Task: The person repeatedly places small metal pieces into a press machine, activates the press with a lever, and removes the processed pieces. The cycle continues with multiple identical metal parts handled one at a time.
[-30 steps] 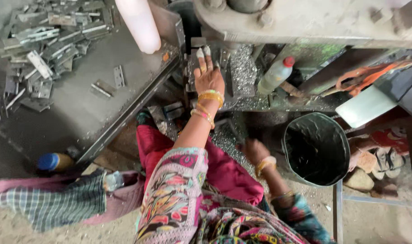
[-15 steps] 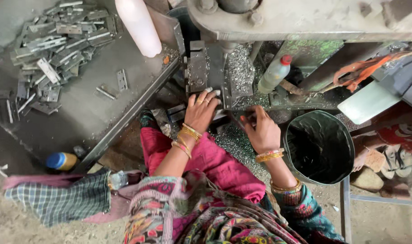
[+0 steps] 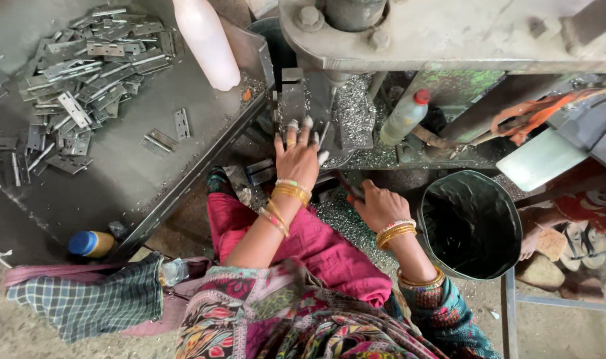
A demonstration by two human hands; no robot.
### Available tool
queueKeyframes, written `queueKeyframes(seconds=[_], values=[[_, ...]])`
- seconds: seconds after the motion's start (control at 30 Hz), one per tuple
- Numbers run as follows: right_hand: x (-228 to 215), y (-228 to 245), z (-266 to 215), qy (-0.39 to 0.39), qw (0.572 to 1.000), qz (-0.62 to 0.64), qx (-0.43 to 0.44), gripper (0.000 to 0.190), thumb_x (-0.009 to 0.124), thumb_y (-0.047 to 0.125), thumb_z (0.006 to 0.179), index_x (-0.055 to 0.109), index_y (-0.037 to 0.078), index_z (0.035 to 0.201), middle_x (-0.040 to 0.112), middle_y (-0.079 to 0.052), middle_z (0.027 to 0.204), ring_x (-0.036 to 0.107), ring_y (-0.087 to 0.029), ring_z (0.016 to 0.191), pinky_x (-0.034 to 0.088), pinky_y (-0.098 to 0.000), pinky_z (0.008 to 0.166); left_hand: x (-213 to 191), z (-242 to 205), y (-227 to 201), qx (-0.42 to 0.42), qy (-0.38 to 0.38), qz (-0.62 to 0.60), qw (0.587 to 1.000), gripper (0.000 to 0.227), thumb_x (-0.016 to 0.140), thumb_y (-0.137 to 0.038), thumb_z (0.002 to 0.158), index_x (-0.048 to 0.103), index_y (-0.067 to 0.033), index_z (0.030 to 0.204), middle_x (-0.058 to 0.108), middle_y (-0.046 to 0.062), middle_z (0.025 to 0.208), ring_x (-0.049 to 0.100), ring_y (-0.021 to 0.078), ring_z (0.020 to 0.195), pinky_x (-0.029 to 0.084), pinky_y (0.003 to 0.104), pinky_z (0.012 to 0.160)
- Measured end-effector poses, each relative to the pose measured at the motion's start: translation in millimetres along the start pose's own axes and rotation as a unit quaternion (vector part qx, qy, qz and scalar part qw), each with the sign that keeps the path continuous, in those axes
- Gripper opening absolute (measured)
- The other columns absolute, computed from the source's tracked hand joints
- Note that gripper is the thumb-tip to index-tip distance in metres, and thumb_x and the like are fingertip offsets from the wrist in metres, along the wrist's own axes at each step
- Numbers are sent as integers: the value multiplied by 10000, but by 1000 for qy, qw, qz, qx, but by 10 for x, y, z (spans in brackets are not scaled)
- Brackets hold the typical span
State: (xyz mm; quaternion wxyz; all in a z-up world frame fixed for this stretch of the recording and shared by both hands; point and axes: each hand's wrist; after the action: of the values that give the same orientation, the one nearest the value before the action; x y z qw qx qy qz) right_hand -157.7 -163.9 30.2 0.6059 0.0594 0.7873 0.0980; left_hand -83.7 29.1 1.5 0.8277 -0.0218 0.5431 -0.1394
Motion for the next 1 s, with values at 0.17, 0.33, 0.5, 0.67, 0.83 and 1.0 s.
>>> queueKeyframes(seconds=[0.17, 0.33, 0.5, 0.67, 0.83, 1.0], values=[[360, -268, 234, 27, 1000, 9, -3, 493, 607, 522, 932, 615, 88, 1164, 754, -210, 904, 721, -428, 927, 544, -545, 815, 62, 275, -104, -19, 116, 98, 988, 342, 573, -309, 949, 779, -69, 1079, 542, 76, 1517, 340, 312, 1497, 144, 549, 1216], [1251, -565, 110, 36, 993, 107, 23, 463, 640, 496, 915, 681, 93, 1139, 739, -237, 919, 701, -447, 914, 544, -545, 800, 221, 358, -141, -48, 48, 111, 991, 330, 557, -209, 1000, 760, -54, 1209, 615, 78, 1451, 369, 309, 1498, 123, 564, 1266], [1511, -679, 102, 27, 987, 155, 36, 443, 692, 490, 885, 716, 84, 1059, 729, -249, 933, 686, -458, 909, 535, -546, 790, 188, 287, 17, -37, 10, 35, 999, 414, 569, -252, 921, 744, -18, 1214, 642, 99, 1377, 369, 335, 1455, 100, 594, 1223], [1353, -818, 292, 31, 996, 72, 33, 425, 682, 483, 909, 693, 77, 1033, 726, -239, 919, 688, -461, 893, 532, -553, 770, 299, 530, -94, -44, 91, 108, 989, 311, 526, -161, 988, 749, -75, 1188, 599, 76, 1487, 333, 310, 1524, 71, 585, 1247], [1511, -666, 159, -26, 991, 131, 28, 401, 685, 450, 918, 668, 64, 1025, 721, -236, 893, 667, -483, 878, 515, -575, 735, 356, 508, -91, -48, 37, 110, 992, 421, 485, -184, 973, 683, -55, 1321, 512, 85, 1536, 331, 307, 1497, 34, 574, 1238], [1311, -754, 200, 51, 995, 83, 37, 413, 668, 478, 930, 682, 78, 1032, 735, -225, 901, 708, -442, 880, 536, -548, 773, 287, 609, -43, -69, 107, 71, 989, 375, 462, -133, 999, 691, -94, 1294, 391, 99, 1645, 194, 320, 1571, -5, 589, 1257]])
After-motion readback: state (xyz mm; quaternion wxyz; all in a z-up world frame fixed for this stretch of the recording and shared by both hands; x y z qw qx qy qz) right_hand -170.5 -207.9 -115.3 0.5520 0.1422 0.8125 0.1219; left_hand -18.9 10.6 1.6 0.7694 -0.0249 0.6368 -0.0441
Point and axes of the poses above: each hand's wrist, its own z-axis towards the middle knuckle, its own x-axis out of the palm, y = z × x
